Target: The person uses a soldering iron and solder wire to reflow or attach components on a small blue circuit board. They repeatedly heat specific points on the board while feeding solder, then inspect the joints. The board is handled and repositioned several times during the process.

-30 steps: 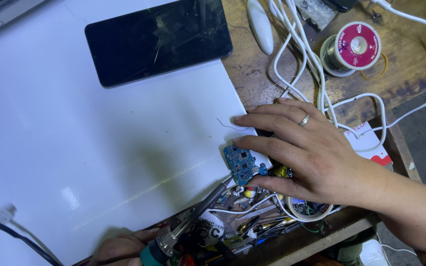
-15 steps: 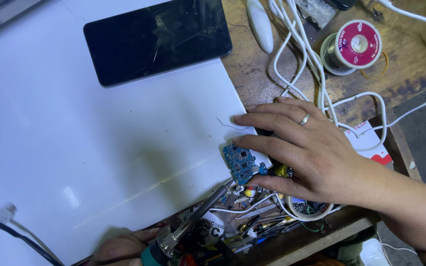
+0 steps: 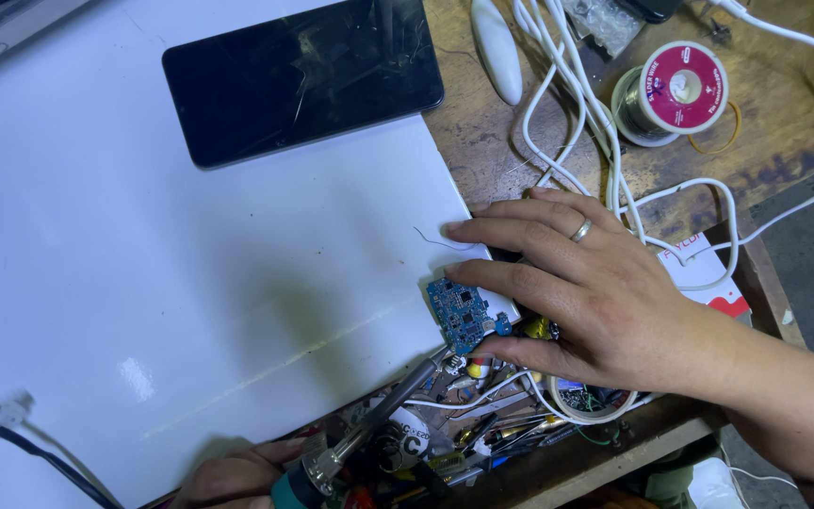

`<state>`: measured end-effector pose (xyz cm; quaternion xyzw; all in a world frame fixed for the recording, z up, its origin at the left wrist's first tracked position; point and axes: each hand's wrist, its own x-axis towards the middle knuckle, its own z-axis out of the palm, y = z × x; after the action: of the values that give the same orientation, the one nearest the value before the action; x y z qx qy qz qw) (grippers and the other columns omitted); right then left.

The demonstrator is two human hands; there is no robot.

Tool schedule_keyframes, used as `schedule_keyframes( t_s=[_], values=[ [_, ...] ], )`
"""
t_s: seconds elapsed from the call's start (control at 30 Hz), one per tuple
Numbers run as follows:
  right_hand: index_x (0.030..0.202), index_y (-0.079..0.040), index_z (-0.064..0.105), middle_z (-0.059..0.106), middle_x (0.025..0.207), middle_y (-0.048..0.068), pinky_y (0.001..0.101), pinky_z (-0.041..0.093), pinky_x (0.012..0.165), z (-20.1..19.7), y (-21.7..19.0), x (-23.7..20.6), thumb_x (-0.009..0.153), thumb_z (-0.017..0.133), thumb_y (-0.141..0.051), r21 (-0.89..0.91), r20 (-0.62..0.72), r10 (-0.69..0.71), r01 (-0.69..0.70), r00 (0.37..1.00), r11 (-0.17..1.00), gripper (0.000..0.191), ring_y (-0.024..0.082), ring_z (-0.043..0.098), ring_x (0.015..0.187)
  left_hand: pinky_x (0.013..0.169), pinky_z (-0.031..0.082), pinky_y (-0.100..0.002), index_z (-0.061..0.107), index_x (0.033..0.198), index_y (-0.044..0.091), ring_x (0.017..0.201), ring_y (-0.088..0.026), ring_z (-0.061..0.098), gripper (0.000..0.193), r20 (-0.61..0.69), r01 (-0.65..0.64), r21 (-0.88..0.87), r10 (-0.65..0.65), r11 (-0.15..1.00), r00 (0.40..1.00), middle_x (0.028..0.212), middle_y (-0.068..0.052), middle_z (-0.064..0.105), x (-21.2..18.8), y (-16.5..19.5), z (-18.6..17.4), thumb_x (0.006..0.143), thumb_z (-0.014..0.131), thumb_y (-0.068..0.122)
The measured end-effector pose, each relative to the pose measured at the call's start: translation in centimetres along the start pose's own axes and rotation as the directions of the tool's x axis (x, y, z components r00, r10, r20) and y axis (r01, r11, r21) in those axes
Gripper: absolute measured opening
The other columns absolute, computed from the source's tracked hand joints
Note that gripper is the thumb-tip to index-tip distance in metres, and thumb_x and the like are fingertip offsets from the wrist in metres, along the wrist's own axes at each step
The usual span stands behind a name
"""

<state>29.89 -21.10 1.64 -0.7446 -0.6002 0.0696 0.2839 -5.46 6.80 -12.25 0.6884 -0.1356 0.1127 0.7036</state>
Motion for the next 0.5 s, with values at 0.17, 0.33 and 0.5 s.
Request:
schedule_keyframes(
  t_s=[0.17,0.33,0.5],
  values=[
    [0.128,-0.01,0.065,0.059,0.141,0.011,0.0497,0.041,0.108,-0.04,0.03,0.01,0.082,0.078,-0.046,-0.008,0.009,-0.002,0.002,1.0,1.0,0.059,0.032,0.056,0.132,0.111,0.053,-0.068,0.059,0.136,0.005,0.097,-0.035,0.075,0.03,0.066,-0.059,-0.032,0.061,0.998,0.996,0.104,-0.018,0.069,0.46,-0.62,-0.58,0.108,0.053,0.011],
    [0.128,-0.011,0.065,0.059,0.141,0.011,0.0498,0.041,0.109,0.05,0.09,-0.01,0.083,0.078,-0.046,-0.004,0.001,-0.003,0.003,1.0,1.0,0.059,0.032,0.056,0.132,0.111,0.054,-0.068,0.06,0.136,0.005,0.096,-0.035,0.075,0.03,0.059,-0.044,-0.028,0.046,0.999,0.997,0.104,-0.018,0.069,0.64,-0.42,-0.43,0.108,0.054,0.011],
    [0.128,-0.01,0.065,0.059,0.141,0.011,0.0499,0.042,0.108,0.02,0.2,-0.04,0.083,0.077,-0.046,0.001,0.004,-0.007,0.007,1.0,1.0,0.059,0.032,0.056,0.132,0.11,0.054,-0.068,0.06,0.136,0.005,0.096,-0.034,0.074,0.029,0.05,-0.031,-0.021,0.032,0.999,0.998,0.104,-0.017,0.069,0.76,-0.21,-0.22,0.108,0.054,0.011]
  ],
)
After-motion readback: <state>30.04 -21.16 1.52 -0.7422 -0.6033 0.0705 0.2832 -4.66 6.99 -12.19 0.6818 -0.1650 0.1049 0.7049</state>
